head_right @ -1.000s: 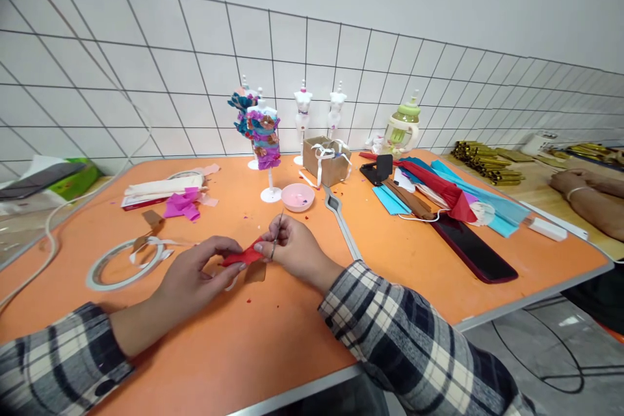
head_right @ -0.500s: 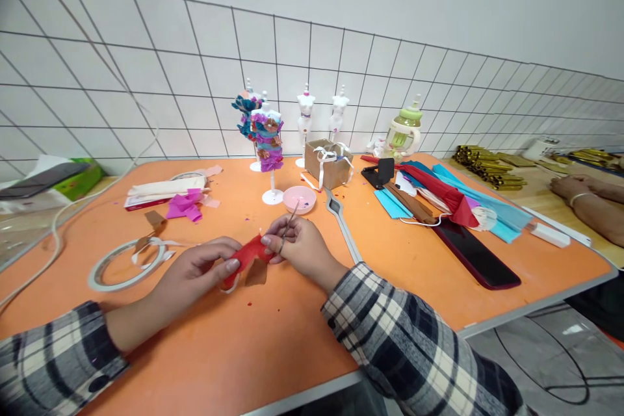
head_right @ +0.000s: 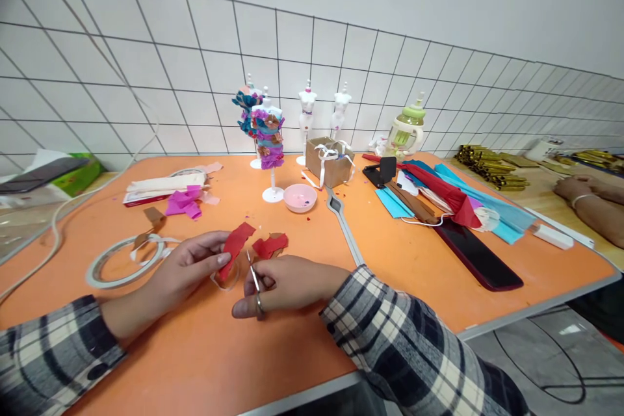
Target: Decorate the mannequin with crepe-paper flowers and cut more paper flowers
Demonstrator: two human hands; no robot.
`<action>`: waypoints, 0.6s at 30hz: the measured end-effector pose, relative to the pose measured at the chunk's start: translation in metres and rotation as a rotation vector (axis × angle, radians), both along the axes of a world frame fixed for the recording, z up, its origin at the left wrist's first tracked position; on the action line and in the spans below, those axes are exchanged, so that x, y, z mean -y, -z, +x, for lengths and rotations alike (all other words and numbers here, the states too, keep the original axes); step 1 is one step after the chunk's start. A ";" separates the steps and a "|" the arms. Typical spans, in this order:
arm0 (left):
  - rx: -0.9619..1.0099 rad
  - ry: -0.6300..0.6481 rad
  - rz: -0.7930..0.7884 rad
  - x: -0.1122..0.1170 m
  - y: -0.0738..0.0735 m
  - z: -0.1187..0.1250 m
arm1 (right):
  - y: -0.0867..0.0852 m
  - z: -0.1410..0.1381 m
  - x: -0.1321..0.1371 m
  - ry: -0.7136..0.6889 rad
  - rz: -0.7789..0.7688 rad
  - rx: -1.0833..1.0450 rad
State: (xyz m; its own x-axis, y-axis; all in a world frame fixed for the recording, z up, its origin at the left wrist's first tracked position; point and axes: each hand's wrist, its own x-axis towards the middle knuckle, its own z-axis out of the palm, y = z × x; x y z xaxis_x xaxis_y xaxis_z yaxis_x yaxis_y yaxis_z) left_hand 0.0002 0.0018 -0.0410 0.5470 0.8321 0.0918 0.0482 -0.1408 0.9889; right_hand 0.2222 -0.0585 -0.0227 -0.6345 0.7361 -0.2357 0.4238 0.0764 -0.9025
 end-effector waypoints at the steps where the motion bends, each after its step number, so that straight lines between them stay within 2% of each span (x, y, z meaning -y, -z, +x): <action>1: -0.015 0.023 0.002 0.001 -0.002 0.000 | -0.001 0.001 0.000 -0.012 0.000 0.015; 7: -0.072 0.182 0.023 0.007 -0.009 0.003 | -0.008 0.004 0.001 -0.075 -0.001 0.073; 11: -0.109 0.288 0.047 0.007 -0.010 0.002 | -0.006 0.005 0.002 -0.101 -0.043 0.042; 18: -0.111 0.241 0.030 0.003 -0.003 -0.002 | 0.005 0.004 -0.002 -0.166 -0.203 -0.056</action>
State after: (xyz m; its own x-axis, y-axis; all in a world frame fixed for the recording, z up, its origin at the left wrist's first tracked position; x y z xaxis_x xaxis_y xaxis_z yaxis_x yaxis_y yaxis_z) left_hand -0.0016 -0.0015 -0.0381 0.7369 0.6746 0.0430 0.1179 -0.1908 0.9745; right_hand 0.2266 -0.0561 -0.0272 -0.7591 0.5619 -0.3287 0.3694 -0.0440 -0.9282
